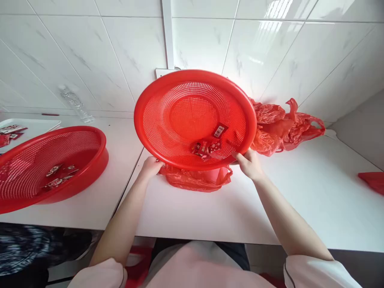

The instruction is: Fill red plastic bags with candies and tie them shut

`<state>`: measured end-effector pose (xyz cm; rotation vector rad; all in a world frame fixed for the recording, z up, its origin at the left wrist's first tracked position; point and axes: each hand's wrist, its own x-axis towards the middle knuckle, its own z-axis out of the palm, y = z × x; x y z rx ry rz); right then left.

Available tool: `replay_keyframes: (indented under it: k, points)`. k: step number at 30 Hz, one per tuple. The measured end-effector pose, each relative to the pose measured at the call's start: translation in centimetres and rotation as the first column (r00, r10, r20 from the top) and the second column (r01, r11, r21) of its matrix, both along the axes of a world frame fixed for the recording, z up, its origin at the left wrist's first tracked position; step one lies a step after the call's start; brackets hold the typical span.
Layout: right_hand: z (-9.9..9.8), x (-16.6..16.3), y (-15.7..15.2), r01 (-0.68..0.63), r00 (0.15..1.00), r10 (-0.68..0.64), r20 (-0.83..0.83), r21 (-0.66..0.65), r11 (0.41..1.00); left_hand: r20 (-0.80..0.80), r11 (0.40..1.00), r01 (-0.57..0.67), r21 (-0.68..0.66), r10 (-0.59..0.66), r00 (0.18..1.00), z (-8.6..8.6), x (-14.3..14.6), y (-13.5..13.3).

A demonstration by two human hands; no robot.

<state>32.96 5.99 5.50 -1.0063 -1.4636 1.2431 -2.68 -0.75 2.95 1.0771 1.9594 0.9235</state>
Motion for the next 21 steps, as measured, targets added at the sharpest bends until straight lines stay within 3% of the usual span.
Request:
replay_keyframes:
  k: [3,6,10,13,17,19,21]
  points:
    - [-0.8,0.6,-0.1,0.013,1.0,-0.015,0.019,0.077,0.997,0.093,0.999,-0.022,0.03,0.02,0.995,-0.4,0.0,1.1]
    - [-1.4,1.3,0.0,0.045,0.99,-0.076,0.119,0.244,0.969,0.149,0.998,-0.046,0.049,0.038,0.988,-0.7,0.2,1.2]
    - [-1.8,2.1,0.2,0.059,0.942,-0.231,0.243,0.557,0.828,0.172,0.998,-0.033,0.06,0.022,0.985,-1.1,0.3,0.9]
    - [-1.9,2.2,0.3,0.035,0.94,-0.252,0.231,0.668,0.743,0.15,0.997,-0.025,0.071,0.014,0.989,-1.3,0.2,0.7]
    - [-2.1,1.4,0.4,0.195,0.939,-0.33,0.1,0.635,0.747,0.071,0.995,0.003,0.097,-0.01,0.997,-0.2,0.4,-0.2]
    - [-1.7,0.8,0.2,0.29,0.933,-0.36,0.023,0.545,0.787,-0.124,0.98,-0.014,0.198,0.039,0.992,1.3,0.7,-1.3]
    - [-0.7,0.2,-0.1,0.346,0.932,-0.357,-0.06,0.443,0.827,-0.412,0.926,-0.049,0.374,0.213,0.886,2.8,0.8,-2.6]
